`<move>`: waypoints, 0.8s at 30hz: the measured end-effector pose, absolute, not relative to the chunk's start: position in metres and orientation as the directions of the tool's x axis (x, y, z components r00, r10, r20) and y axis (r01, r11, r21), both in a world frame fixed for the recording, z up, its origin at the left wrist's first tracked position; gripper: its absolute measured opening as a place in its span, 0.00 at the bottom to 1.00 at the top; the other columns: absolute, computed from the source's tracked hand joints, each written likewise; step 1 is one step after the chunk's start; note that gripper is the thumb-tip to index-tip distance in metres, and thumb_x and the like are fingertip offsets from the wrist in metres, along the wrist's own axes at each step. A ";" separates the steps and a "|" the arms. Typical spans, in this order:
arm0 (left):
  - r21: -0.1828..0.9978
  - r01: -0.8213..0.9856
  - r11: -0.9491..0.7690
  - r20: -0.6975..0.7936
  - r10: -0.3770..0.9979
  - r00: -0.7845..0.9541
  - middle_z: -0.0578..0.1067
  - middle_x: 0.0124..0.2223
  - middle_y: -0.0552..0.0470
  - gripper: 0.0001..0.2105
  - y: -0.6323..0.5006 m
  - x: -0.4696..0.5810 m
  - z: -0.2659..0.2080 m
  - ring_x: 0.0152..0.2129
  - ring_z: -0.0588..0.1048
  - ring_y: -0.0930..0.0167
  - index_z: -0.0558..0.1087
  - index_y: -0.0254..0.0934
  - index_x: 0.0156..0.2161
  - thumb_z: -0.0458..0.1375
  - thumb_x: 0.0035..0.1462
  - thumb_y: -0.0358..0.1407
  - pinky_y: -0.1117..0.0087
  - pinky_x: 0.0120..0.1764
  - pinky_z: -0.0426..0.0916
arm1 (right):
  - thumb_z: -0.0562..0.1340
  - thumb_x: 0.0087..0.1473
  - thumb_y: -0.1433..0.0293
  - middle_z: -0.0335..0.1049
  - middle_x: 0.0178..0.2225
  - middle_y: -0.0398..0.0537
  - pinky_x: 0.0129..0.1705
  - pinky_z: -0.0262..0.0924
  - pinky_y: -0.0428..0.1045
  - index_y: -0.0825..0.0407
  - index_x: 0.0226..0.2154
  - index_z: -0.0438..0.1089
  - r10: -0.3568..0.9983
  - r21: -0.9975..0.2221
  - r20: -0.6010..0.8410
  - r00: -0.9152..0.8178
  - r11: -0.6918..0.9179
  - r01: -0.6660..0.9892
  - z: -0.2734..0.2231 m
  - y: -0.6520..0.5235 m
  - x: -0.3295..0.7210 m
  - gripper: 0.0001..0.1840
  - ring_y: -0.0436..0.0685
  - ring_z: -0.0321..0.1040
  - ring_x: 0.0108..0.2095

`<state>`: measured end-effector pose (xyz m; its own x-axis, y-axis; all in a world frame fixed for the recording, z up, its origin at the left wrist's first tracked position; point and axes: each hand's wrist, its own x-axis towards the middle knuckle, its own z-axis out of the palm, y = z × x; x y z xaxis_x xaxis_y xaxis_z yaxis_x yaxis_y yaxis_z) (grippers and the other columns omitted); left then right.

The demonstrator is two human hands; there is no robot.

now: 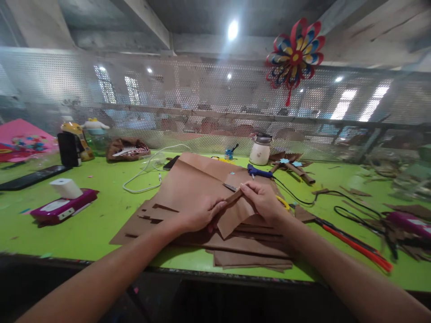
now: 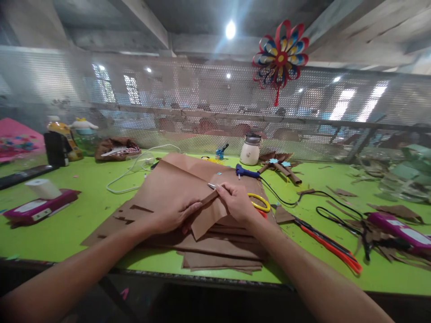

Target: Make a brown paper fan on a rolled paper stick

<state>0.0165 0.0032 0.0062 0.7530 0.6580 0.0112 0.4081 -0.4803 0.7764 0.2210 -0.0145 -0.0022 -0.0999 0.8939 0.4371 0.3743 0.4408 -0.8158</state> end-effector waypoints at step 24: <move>0.776 0.363 -0.516 0.125 0.689 0.714 0.67 0.30 0.54 0.17 0.003 0.012 0.020 0.28 0.65 0.73 0.66 0.35 0.32 0.45 0.59 0.47 0.74 0.31 0.60 | 0.56 0.52 0.56 0.60 0.23 0.42 0.29 0.52 0.45 0.54 0.26 0.70 0.895 -0.874 0.438 -0.084 0.446 0.193 0.011 -0.024 0.220 0.19 0.50 0.56 0.26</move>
<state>0.0115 0.0028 0.0199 0.7136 0.6893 0.1252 0.3626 -0.5163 0.7758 0.2198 -0.0241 0.0113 -0.0841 0.8951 0.4378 0.1934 0.4457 -0.8741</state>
